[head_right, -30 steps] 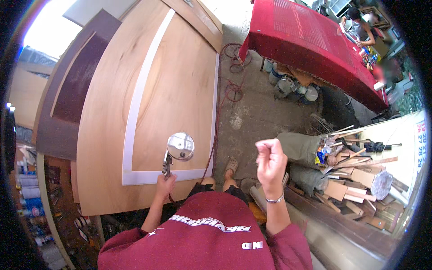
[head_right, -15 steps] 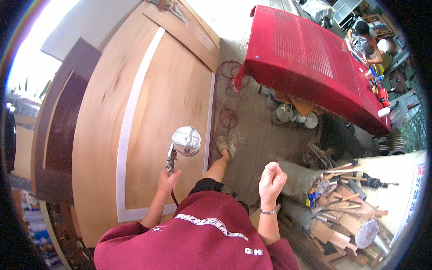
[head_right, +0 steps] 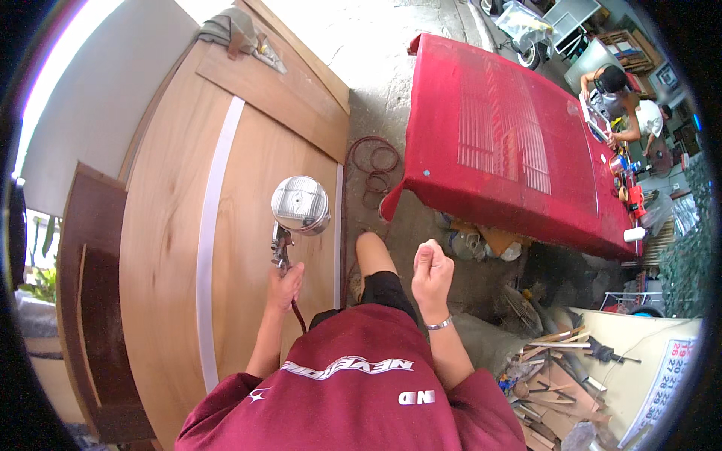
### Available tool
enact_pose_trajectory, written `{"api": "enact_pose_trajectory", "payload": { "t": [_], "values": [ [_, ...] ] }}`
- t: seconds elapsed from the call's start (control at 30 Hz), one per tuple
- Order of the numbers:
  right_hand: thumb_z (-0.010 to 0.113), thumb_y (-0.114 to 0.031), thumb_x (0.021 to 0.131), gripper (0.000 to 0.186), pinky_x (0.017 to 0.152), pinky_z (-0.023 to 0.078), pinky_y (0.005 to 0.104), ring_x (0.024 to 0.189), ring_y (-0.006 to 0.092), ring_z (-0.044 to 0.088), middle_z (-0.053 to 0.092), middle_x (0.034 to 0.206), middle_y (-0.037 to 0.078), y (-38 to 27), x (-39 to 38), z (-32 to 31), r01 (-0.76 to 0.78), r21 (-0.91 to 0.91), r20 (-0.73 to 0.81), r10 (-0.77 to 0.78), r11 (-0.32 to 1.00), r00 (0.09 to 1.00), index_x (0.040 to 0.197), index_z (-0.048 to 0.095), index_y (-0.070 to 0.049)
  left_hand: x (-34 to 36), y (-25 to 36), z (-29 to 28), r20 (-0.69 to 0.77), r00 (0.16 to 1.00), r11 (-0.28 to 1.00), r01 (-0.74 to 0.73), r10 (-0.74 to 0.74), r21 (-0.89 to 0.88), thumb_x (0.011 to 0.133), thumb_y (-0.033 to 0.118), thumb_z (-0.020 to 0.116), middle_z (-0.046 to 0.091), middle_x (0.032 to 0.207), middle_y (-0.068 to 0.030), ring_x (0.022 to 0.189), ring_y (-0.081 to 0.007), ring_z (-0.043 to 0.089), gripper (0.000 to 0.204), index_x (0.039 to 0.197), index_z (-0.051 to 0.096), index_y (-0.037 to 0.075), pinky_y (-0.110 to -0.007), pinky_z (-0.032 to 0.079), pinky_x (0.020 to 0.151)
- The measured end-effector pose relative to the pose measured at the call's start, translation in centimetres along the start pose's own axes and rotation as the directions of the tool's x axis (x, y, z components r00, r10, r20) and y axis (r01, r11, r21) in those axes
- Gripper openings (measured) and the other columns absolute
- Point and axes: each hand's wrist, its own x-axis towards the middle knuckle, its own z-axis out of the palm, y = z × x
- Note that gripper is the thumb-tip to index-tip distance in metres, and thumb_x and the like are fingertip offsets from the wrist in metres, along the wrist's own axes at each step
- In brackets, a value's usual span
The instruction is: The person uses a spray gun to apply finish to a wooden frame and a small wooden stool in a workshop. They move around the objects to cover different sides, then walk to a workbench and pour liquid from a container into the spray gun's reservoir.
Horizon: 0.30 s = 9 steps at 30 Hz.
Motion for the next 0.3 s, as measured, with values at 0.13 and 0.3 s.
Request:
{"api": "enact_pose_trajectory", "payload": {
  "t": [0.13, 0.3],
  "values": [
    [0.049, -0.028, 0.111, 0.041, 0.048, 0.036, 0.0263, 0.048, 0.007, 0.046, 0.052, 0.058, 0.0, 0.4, 7.3, 4.4, 0.035, 0.17, 0.044, -0.043, 0.985, 0.998, 0.078, 0.054, -0.005, 6.4, 2.6, 2.1, -0.043, 0.998, 0.999, -0.037, 0.038, 0.011, 0.095, 0.023, 0.075, 0.044, 0.056, 0.0087, 0.044, -0.0028, 0.039, 0.033, 0.073, 0.052, 0.014, -0.025, 0.026, 0.039],
    [0.057, -0.029, 0.108, 0.035, 0.05, 0.038, 0.0245, 0.052, 0.0043, 0.051, 0.062, 0.065, 0.001, 2.4, 16.6, 9.3, -0.281, 0.228, 0.258, 0.22, 0.932, 0.941, 0.086, 0.061, -0.003, 15.6, 4.8, 3.2, -0.025, 0.996, 0.994, -0.084, 0.085, 0.064, 0.094, 0.026, 0.077, 0.047, 0.056, 0.0067, 0.043, -0.005, 0.042, 0.035, 0.073, 0.053, 0.011, -0.026, 0.029, 0.039]
  ]
}}
